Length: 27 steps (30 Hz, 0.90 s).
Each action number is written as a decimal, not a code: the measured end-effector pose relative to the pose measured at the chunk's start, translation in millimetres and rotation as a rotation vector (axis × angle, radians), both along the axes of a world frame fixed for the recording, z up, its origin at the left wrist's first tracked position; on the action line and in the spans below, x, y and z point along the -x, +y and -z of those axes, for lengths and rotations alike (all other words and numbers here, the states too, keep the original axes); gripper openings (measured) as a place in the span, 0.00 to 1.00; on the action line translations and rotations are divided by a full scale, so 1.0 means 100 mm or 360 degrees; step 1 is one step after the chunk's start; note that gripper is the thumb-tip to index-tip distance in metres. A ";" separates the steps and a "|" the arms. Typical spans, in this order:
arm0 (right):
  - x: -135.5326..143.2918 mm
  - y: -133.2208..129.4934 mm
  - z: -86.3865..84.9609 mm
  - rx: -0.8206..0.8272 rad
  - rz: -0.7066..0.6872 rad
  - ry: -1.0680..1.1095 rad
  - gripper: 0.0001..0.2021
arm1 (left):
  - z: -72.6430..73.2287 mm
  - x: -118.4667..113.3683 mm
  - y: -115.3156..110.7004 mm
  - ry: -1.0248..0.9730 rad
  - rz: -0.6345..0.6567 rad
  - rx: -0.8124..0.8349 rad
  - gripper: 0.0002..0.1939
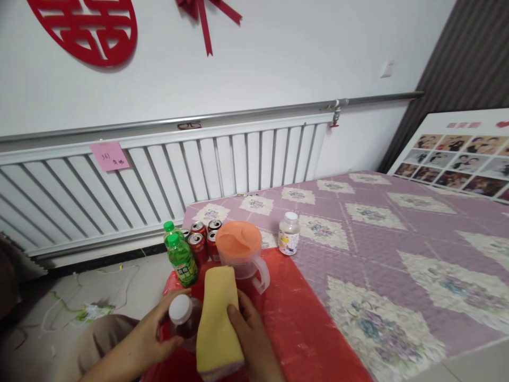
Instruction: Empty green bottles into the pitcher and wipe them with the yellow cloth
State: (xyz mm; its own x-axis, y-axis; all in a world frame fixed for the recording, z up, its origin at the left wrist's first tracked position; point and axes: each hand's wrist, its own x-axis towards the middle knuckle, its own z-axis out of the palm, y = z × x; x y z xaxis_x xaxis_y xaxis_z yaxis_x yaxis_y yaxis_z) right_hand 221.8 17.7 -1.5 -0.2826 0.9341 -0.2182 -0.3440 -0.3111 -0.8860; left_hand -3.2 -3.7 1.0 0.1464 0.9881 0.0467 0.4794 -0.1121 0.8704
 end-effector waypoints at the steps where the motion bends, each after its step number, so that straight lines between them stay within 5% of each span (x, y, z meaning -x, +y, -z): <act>1: 0.02 -0.02 -0.01 0.0030 -0.0001 0.0085 0.30 | 0.02 0.00 0.00 -0.0010 -0.0005 0.0003 0.42; 10: 0.07 0.03 0.14 -0.0126 -0.0168 -0.0138 0.27 | -0.11 -0.03 0.00 -0.0054 0.0089 0.0067 0.38; 20: 0.01 0.04 0.13 -0.0522 -0.0192 -0.1136 0.18 | -0.11 0.06 -0.01 -0.0017 0.0155 0.0067 0.40; 27: 0.00 0.03 0.13 -0.0466 -0.0148 -0.0919 0.20 | -0.02 0.06 0.00 -0.0186 0.0074 0.0052 0.42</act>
